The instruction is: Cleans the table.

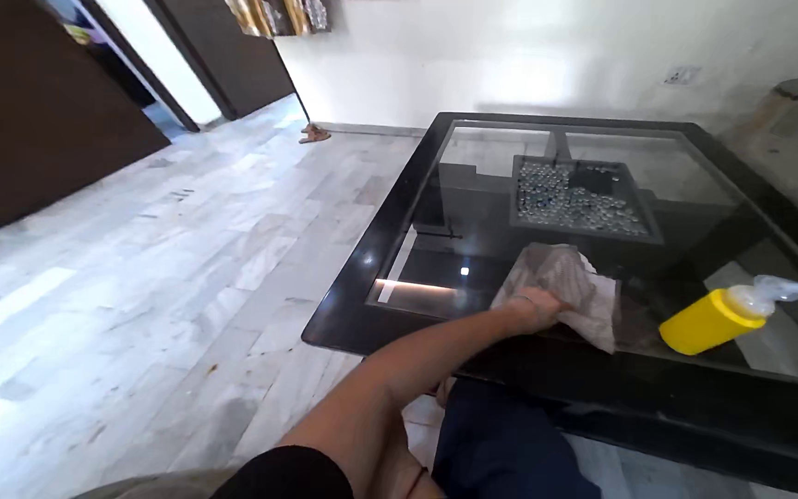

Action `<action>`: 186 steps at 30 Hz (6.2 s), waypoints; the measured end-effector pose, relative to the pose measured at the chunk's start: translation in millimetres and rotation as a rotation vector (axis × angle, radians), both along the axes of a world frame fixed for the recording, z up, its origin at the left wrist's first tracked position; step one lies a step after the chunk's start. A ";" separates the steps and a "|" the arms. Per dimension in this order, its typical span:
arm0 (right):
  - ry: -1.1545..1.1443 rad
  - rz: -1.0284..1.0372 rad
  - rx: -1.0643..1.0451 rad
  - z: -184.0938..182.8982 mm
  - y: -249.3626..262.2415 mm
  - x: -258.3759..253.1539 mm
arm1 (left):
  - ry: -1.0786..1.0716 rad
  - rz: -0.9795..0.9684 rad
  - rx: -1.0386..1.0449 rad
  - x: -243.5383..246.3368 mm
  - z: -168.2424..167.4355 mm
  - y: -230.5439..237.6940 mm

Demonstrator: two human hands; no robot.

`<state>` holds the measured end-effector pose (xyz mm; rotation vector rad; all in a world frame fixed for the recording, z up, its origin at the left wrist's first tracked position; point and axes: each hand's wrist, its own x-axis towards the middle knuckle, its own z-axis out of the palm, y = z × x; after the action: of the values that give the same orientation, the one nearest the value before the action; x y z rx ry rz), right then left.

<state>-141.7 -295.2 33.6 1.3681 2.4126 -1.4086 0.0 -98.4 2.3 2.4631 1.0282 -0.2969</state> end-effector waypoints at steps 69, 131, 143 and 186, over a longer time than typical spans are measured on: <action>-0.991 -0.135 -0.153 56.9 19.8 198.9 | 0.019 0.653 0.095 -263.4 -4.3 -62.1; 0.317 -0.593 0.074 -65.8 -1.8 151.6 | 0.090 0.753 0.200 -238.5 -17.8 -25.0; 0.262 -0.606 0.255 -69.9 -13.9 152.3 | 0.055 0.727 0.214 -242.7 -21.9 -24.2; 0.150 -0.753 0.431 -64.6 -45.2 173.6 | 0.036 0.710 0.195 -242.1 -18.9 -23.2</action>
<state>31.9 -340.4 -31.0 2.5570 2.5018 -1.1218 -242.1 -121.6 -16.5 2.0719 1.9242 -0.0065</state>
